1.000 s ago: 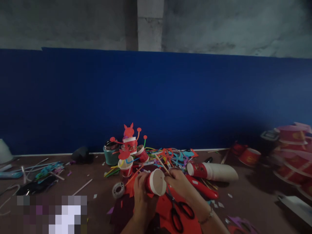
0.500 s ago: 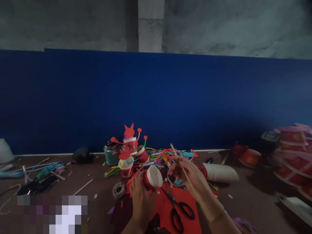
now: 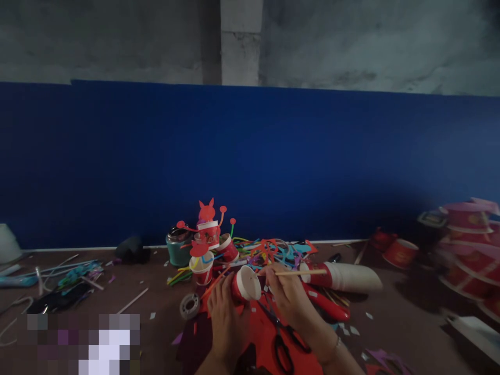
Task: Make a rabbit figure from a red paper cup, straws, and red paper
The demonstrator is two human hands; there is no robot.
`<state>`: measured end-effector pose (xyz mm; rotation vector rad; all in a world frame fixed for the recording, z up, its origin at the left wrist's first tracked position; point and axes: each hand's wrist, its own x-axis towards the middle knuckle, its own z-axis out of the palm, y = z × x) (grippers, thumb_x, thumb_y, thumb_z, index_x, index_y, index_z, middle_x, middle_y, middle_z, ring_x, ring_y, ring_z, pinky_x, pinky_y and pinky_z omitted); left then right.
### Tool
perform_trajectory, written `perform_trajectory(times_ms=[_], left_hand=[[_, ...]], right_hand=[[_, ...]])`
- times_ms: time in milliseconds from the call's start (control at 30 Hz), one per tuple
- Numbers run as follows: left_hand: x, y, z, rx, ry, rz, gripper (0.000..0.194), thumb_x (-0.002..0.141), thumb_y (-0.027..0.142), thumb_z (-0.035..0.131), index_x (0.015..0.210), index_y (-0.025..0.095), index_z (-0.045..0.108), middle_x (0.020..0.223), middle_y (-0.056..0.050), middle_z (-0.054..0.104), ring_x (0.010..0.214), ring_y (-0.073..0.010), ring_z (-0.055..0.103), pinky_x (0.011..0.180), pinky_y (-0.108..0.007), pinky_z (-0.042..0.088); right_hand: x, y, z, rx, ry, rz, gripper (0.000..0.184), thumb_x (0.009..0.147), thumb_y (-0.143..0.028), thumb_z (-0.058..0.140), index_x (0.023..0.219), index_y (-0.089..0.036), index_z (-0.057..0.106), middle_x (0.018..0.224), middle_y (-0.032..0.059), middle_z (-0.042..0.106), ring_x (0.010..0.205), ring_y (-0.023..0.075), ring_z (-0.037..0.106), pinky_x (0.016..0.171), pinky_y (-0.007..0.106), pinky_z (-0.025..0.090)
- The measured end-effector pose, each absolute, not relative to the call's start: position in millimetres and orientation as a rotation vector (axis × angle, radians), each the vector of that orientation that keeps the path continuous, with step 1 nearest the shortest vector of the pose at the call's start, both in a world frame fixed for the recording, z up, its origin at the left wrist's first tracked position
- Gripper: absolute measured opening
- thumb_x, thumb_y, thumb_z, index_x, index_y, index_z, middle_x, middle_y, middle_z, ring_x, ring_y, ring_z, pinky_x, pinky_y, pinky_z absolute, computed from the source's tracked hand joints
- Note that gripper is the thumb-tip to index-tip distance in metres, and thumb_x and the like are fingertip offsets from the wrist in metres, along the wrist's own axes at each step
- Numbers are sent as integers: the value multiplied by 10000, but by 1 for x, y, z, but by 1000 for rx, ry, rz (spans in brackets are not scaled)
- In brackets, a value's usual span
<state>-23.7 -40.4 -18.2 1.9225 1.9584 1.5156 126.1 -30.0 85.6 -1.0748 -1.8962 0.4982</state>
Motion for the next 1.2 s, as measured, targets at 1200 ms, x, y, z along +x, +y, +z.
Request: perform_trajectory(times_ms=[1200], left_hand=[[-26, -38, -25, 2107, 1854, 1670, 587, 703, 173, 626, 1254, 182, 424, 1181, -150, 581, 1095, -339, 535, 887, -519, 429]], right_hand=[[118, -27, 67, -1069, -2190, 124, 298, 922, -192, 404, 1139, -224, 606, 935, 83, 613, 853, 214, 579, 749, 361, 511]])
